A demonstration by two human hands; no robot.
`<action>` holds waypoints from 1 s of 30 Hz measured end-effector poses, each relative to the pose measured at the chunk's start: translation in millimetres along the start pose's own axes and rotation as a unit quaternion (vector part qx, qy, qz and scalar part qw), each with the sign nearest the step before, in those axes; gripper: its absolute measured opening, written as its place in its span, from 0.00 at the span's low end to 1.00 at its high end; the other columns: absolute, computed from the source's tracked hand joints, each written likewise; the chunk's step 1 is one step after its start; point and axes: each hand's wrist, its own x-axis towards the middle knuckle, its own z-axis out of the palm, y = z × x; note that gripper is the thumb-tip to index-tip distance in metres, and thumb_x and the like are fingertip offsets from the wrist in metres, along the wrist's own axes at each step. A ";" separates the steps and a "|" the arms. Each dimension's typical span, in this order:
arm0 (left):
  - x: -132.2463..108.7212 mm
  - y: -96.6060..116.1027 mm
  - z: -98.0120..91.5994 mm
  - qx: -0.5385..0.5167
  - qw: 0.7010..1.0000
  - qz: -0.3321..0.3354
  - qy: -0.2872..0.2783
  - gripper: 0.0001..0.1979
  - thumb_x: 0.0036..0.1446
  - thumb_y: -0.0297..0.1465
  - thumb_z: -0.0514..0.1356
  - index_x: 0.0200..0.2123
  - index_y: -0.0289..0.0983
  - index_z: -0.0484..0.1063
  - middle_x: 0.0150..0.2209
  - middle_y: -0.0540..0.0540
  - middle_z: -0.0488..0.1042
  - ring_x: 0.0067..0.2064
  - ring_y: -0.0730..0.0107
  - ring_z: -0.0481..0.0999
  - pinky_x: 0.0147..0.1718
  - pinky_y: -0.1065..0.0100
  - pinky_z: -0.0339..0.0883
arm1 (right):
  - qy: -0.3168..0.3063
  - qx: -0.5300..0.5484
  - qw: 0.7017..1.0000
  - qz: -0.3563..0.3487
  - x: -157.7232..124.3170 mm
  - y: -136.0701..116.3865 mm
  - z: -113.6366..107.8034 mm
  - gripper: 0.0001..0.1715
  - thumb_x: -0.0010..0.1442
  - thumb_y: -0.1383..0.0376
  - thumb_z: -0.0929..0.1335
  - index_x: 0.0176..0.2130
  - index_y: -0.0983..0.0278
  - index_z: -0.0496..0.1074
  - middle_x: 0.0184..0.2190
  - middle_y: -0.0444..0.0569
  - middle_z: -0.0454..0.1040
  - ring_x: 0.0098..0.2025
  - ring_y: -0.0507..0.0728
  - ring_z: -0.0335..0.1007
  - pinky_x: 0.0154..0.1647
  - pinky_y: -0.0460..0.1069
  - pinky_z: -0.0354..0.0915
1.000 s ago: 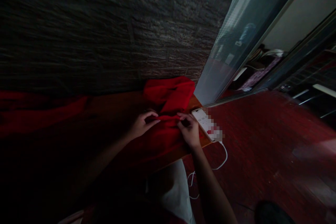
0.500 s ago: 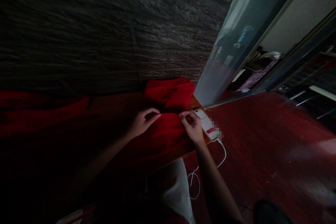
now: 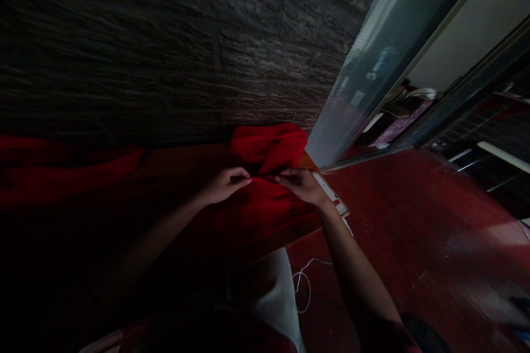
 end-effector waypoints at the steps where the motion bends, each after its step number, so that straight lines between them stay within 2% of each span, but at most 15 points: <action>1: 0.2 0.5 0.5 -0.005 1.000 0.001 0.003 0.12 0.58 0.40 0.59 0.35 0.36 0.74 0.36 0.46 0.77 0.40 0.63 0.76 0.45 0.63 0.68 | -0.010 0.010 1.000 -0.005 1.8 1.3 -1.0 0.26 0.57 0.47 0.72 0.42 0.65 0.77 0.38 0.49 0.78 0.36 0.54 0.72 0.39 0.48 0.67; 5: 1.0 3.4 2.9 -0.032 0.999 0.016 0.003 0.11 0.58 0.38 0.60 0.37 0.36 0.74 0.40 0.45 0.78 0.43 0.64 0.76 0.49 0.63 0.68 | -0.021 -0.007 0.999 -0.034 10.5 7.5 -5.9 0.24 0.58 0.49 0.71 0.44 0.64 0.76 0.39 0.49 0.77 0.37 0.53 0.71 0.40 0.48 0.67; 8: 1.6 4.7 8.9 -0.038 0.998 0.040 0.000 0.11 0.58 0.37 0.61 0.40 0.36 0.75 0.42 0.45 0.78 0.45 0.63 0.76 0.50 0.63 0.67 | -0.040 -0.014 0.999 -0.023 15.2 7.7 -6.8 0.27 0.55 0.48 0.72 0.45 0.65 0.76 0.39 0.50 0.77 0.36 0.53 0.71 0.39 0.49 0.67; 10: 1.9 5.0 14.2 -0.024 0.998 0.050 0.005 0.11 0.58 0.37 0.60 0.39 0.37 0.75 0.41 0.45 0.79 0.44 0.63 0.76 0.50 0.62 0.67 | -0.056 -0.023 0.998 -0.005 17.4 4.5 -5.4 0.27 0.53 0.47 0.73 0.42 0.65 0.77 0.35 0.49 0.77 0.32 0.52 0.69 0.34 0.48 0.65; 13: 2.4 5.3 19.4 0.008 0.998 0.056 0.026 0.10 0.60 0.37 0.59 0.35 0.37 0.75 0.38 0.46 0.79 0.41 0.63 0.76 0.48 0.62 0.67 | -0.047 -0.036 0.998 -0.002 19.5 -3.4 -2.6 0.26 0.53 0.45 0.72 0.37 0.65 0.76 0.31 0.47 0.75 0.29 0.51 0.66 0.29 0.46 0.62; 20: 6.0 3.6 12.6 0.031 0.998 0.009 0.057 0.10 0.61 0.36 0.57 0.35 0.36 0.74 0.35 0.46 0.78 0.37 0.64 0.75 0.41 0.63 0.67 | 0.027 0.000 1.000 -0.014 16.8 -7.8 -3.5 0.27 0.53 0.44 0.72 0.35 0.65 0.74 0.33 0.47 0.75 0.33 0.52 0.68 0.37 0.48 0.65; 25: 7.8 3.5 14.1 0.024 0.998 0.026 0.060 0.10 0.60 0.36 0.57 0.34 0.36 0.73 0.34 0.46 0.77 0.37 0.64 0.75 0.41 0.64 0.66 | 0.046 0.002 0.999 -0.026 18.0 6.2 -3.9 0.27 0.51 0.44 0.73 0.36 0.65 0.73 0.34 0.48 0.75 0.35 0.54 0.69 0.41 0.50 0.67; 30: 9.4 0.5 21.2 0.010 0.995 0.055 0.079 0.11 0.61 0.37 0.56 0.35 0.36 0.73 0.36 0.46 0.77 0.38 0.64 0.75 0.43 0.64 0.66 | 0.044 -0.001 0.997 -0.059 17.3 14.7 -3.5 0.27 0.52 0.48 0.74 0.44 0.62 0.70 0.35 0.45 0.73 0.37 0.53 0.69 0.43 0.49 0.67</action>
